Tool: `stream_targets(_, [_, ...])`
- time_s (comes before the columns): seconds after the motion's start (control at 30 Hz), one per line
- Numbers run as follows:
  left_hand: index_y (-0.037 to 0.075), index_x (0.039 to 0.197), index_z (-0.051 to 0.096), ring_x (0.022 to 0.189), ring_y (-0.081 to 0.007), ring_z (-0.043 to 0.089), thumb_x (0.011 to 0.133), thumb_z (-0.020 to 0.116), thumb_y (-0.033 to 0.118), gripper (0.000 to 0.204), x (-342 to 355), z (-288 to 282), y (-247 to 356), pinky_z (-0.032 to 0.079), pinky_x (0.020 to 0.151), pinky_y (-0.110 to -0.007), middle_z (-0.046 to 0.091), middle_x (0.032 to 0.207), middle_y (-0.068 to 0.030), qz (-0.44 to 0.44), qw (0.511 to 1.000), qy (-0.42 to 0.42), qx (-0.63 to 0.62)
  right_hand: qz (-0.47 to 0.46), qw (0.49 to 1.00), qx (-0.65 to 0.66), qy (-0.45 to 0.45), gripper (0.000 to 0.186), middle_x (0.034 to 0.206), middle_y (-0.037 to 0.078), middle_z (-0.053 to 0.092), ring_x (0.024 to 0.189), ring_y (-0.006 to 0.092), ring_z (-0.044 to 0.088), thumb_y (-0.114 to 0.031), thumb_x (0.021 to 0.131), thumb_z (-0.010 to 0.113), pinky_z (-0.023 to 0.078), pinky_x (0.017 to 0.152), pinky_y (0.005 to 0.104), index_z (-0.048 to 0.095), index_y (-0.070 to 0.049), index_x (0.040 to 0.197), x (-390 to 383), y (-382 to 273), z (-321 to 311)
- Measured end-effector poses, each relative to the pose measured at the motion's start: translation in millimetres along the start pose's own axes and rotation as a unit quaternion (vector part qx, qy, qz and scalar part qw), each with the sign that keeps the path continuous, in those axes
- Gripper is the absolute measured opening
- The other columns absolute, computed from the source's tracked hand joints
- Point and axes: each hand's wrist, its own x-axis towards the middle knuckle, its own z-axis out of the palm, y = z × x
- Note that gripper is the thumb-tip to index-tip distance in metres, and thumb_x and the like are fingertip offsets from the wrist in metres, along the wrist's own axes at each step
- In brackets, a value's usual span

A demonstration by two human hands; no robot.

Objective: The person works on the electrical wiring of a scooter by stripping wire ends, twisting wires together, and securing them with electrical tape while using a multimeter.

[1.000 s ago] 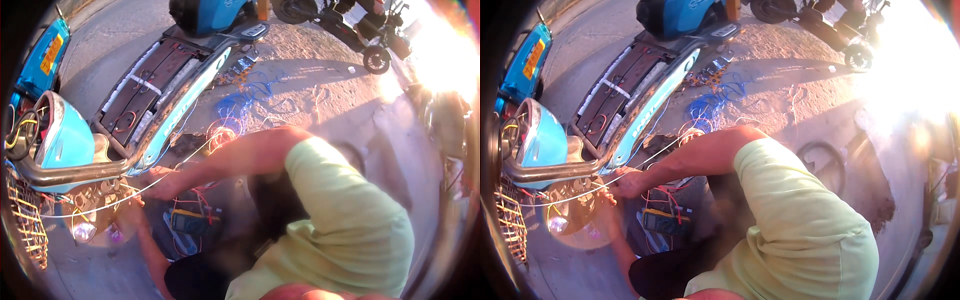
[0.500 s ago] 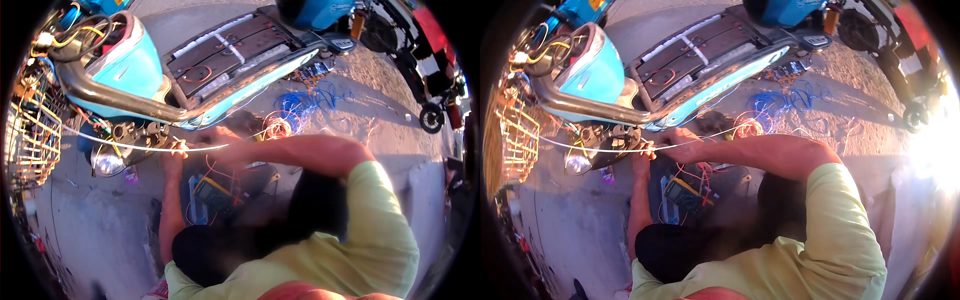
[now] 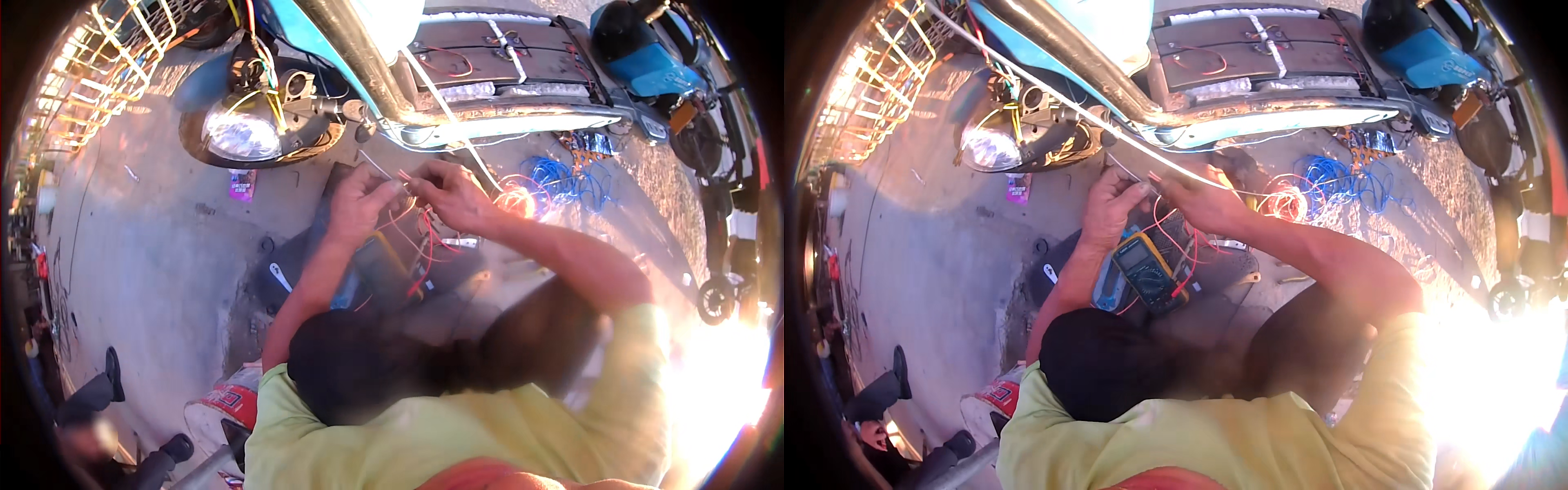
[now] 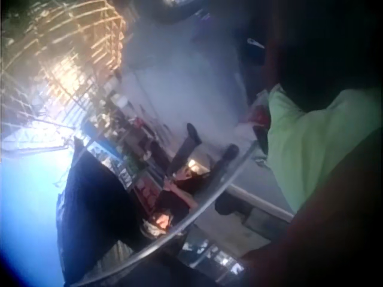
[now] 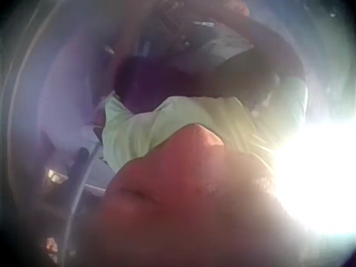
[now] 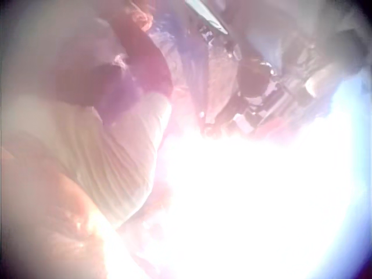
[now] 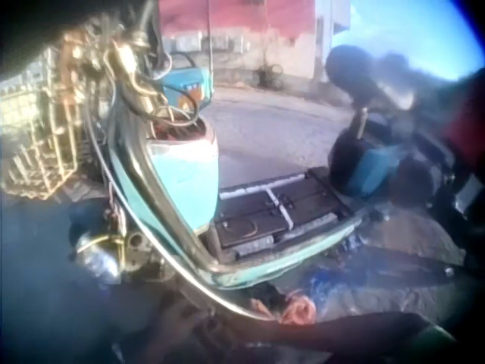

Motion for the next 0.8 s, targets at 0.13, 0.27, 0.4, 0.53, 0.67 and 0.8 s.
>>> stream_targets(0.13, [0.005,0.105,0.069,0.076,-0.0092,0.063,0.092,0.068,0.010,0.015,-0.9,-1.7,-5.2,0.051,0.069,-0.027,0.071,0.091,-0.0030,0.003,1.000,-0.003,0.008,0.077,0.997,0.028,-0.004,0.033,0.090,0.006,0.068,0.081,0.0114,0.064,-0.031,0.100,0.059,0.052,0.070,0.0302,0.065,0.001,0.101,2.7,17.0,4.8])
stream_targets(0.27, [0.005,0.110,0.069,0.082,-0.0099,0.064,0.091,0.068,0.009,0.019,0.3,-4.9,-2.9,0.051,0.073,-0.027,0.071,0.094,-0.0027,-0.023,0.997,0.009,0.070,0.066,0.996,0.062,-0.004,0.030,0.090,0.005,0.069,0.082,0.0108,0.064,-0.029,0.101,0.059,0.053,0.072,0.0300,0.065,0.000,0.103,4.4,11.9,-5.3])
stream_targets(0.4, [0.006,0.110,0.069,0.084,-0.0098,0.064,0.092,0.067,0.008,0.019,-5.3,-3.9,0.8,0.051,0.073,-0.026,0.071,0.096,-0.0030,-0.014,0.998,0.017,0.054,0.061,0.996,0.058,-0.016,0.027,0.090,0.005,0.069,0.083,0.0111,0.065,-0.028,0.100,0.060,0.054,0.073,0.0288,0.066,-0.002,0.105,6.6,-4.1,-2.0])
stream_targets(0.53, [0.005,0.108,0.069,0.074,-0.0065,0.058,0.094,0.066,0.008,0.015,-13.2,1.7,4.7,0.048,0.062,-0.023,0.069,0.089,-0.0015,-0.039,0.998,0.044,-0.013,0.067,0.995,0.054,-0.045,0.037,0.090,0.010,0.070,0.072,0.0120,0.065,-0.034,0.101,0.058,0.054,0.064,0.0278,0.065,0.001,0.109,0.3,-21.0,8.4])
stream_targets(0.67, [0.003,0.105,0.068,0.087,-0.0089,0.063,0.091,0.072,0.012,0.017,6.9,5.5,-12.2,0.051,0.073,-0.026,0.068,0.097,-0.0021,0.030,0.992,-0.032,0.120,0.046,0.992,0.113,-0.023,0.025,0.082,0.003,0.065,0.068,0.0083,0.058,-0.023,0.100,0.060,0.050,0.062,0.0239,0.066,0.000,0.110,-12.2,2.1,-8.6])
stream_targets(0.8, [0.003,0.109,0.067,0.087,-0.0091,0.062,0.092,0.070,0.009,0.018,-17.7,-5.4,1.7,0.050,0.075,-0.025,0.069,0.098,-0.0040,0.009,0.997,-0.074,0.008,0.074,0.986,0.106,-0.102,0.021,0.078,0.000,0.062,0.063,0.0068,0.054,-0.021,0.100,0.059,0.047,0.056,0.0228,0.065,-0.002,0.106,-16.9,-13.6,0.7])
